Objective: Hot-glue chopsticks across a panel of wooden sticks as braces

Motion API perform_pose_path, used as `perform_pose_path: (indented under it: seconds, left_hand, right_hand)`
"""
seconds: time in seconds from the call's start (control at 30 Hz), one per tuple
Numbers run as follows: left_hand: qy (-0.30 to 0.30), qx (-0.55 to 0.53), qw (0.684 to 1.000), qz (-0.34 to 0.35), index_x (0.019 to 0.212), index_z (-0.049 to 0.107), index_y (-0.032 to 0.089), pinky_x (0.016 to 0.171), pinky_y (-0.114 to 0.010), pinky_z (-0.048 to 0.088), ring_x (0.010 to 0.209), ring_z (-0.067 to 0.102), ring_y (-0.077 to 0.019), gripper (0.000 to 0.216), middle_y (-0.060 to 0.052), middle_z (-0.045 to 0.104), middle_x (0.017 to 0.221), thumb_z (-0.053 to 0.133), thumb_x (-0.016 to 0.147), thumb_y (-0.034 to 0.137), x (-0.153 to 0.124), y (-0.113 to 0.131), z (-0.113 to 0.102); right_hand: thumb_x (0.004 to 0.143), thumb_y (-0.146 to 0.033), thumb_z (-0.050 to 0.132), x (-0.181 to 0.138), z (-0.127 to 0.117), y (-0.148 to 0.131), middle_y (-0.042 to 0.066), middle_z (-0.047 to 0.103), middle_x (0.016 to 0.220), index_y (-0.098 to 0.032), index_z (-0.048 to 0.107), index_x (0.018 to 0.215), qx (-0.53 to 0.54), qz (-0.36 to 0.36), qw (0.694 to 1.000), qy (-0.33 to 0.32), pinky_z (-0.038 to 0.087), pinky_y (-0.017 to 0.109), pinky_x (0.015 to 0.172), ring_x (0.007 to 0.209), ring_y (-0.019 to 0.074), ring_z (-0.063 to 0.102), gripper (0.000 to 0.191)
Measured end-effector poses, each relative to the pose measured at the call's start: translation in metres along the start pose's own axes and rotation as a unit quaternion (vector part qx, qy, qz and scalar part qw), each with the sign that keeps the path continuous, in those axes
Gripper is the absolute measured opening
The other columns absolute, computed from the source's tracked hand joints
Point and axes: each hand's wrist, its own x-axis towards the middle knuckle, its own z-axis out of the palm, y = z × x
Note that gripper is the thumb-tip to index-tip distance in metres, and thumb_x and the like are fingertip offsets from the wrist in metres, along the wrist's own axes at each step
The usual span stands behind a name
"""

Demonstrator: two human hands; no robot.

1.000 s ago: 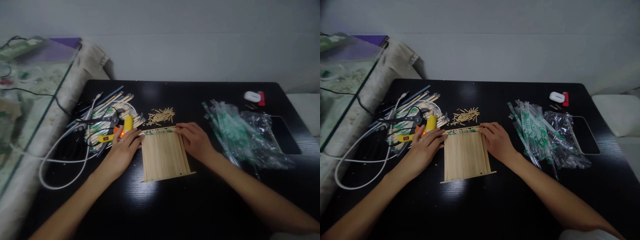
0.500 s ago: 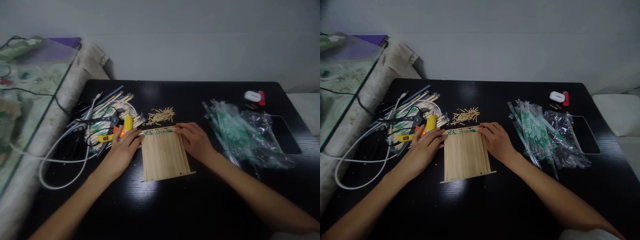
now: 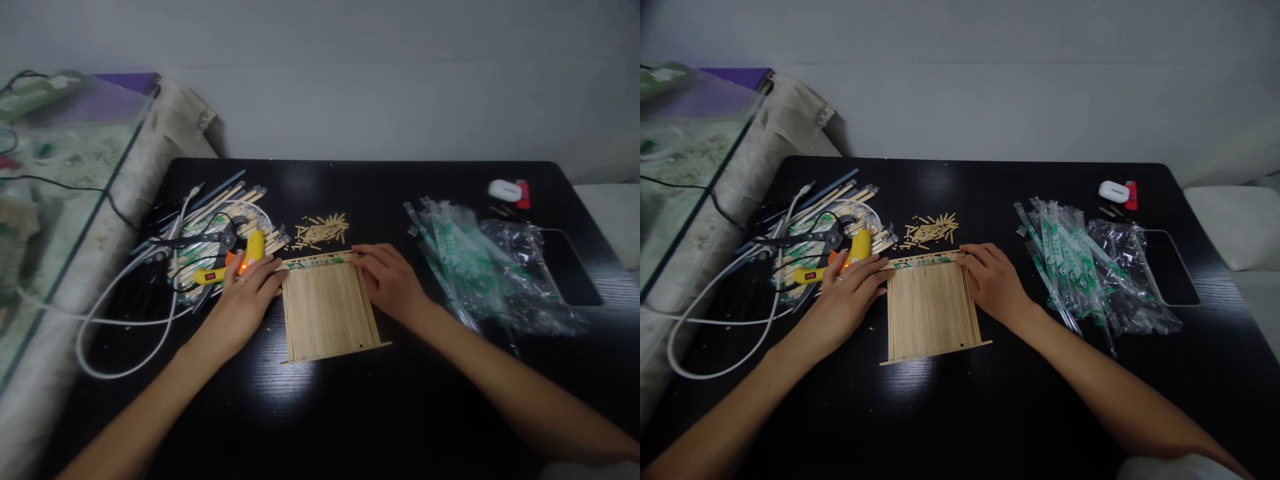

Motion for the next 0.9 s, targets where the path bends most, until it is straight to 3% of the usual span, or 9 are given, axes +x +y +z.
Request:
perform_pose_path:
  seconds: [0.37,0.9]
  left_hand:
    - [-0.011,0.002,1.0,0.006,0.137,0.062,0.023,0.129,-0.068,0.017,0.141,0.056,-0.0314,0.036,-0.014,0.063,0.148,0.048,0.106,0.014,-0.0038,-0.0047,0.003]
    - [-0.014,-0.001,1.0,0.003,0.135,0.065,0.022,0.13,-0.065,0.014,0.143,0.055,-0.0307,0.037,-0.013,0.061,0.15,0.044,0.106,0.013,-0.0044,-0.0037,0.0031]
  right_hand:
    - [0.099,-0.006,0.054,-0.0009,-0.0006,0.0008,0.01,0.076,0.12,-0.022,0.074,0.111,0.01,0.009,1.0,-0.01,0.06,0.05,0.094,0.108,0.0274,0.069,0.028]
    - [0.1,-0.007,0.053,-0.002,0.0006,0.0011,0.012,0.076,0.122,-0.022,0.074,0.112,0.006,0.01,1.0,-0.011,0.06,0.052,0.092,0.107,0.0283,0.069,0.028]
